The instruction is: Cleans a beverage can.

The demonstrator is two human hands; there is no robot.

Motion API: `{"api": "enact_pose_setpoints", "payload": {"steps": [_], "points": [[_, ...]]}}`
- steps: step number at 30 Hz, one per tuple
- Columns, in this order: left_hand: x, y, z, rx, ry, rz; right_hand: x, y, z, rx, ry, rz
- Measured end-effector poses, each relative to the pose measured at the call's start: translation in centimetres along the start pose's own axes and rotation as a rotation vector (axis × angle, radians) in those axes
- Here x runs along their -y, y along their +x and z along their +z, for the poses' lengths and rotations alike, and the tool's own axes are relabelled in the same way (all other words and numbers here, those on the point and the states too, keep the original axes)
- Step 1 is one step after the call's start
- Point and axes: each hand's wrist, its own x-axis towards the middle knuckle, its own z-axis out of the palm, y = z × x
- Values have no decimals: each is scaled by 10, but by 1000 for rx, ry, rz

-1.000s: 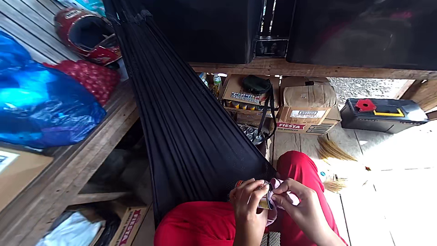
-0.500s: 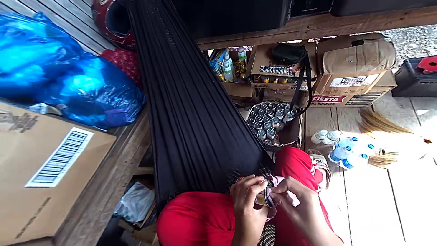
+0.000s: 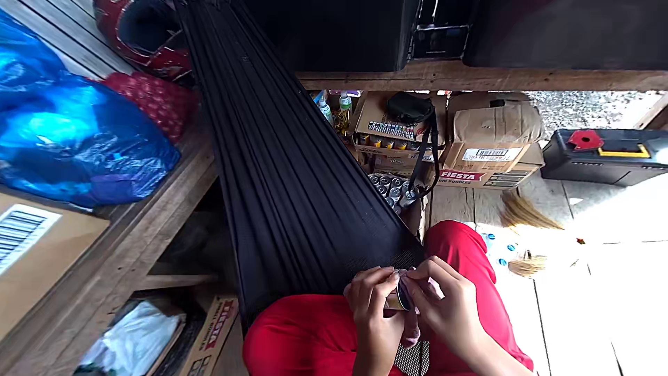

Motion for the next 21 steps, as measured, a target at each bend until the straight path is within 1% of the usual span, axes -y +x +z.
{"api": "enact_pose_setpoints", "payload": {"steps": [3, 6, 7, 10, 12, 14, 16, 19, 21], "points": [[-13, 9, 33, -13, 59, 48, -22, 20, -29, 54, 44, 117], [-24, 12, 62, -9, 76, 76, -41, 33, -54, 129, 90, 302], [-27, 12, 70, -17, 44, 49, -47, 36, -63, 181, 111, 375], [-31, 12, 81, -56, -132, -110, -65, 50, -93, 414, 248, 582], [-29, 9, 77, -79, -210, -176, -78, 49, -105, 512, 265, 614], [-24, 7, 66, -95, -221, -166, -86, 41, -108, 574, 267, 606], [-15, 5, 49, -98, -227, -146, -87, 28, -101, 592, 320, 579], [1, 0, 16, -75, -245, -124, -74, 7, -78, 526, 458, 528], [12, -4, -9, -56, -238, -113, -57, -7, -55, 414, 538, 527]]}}
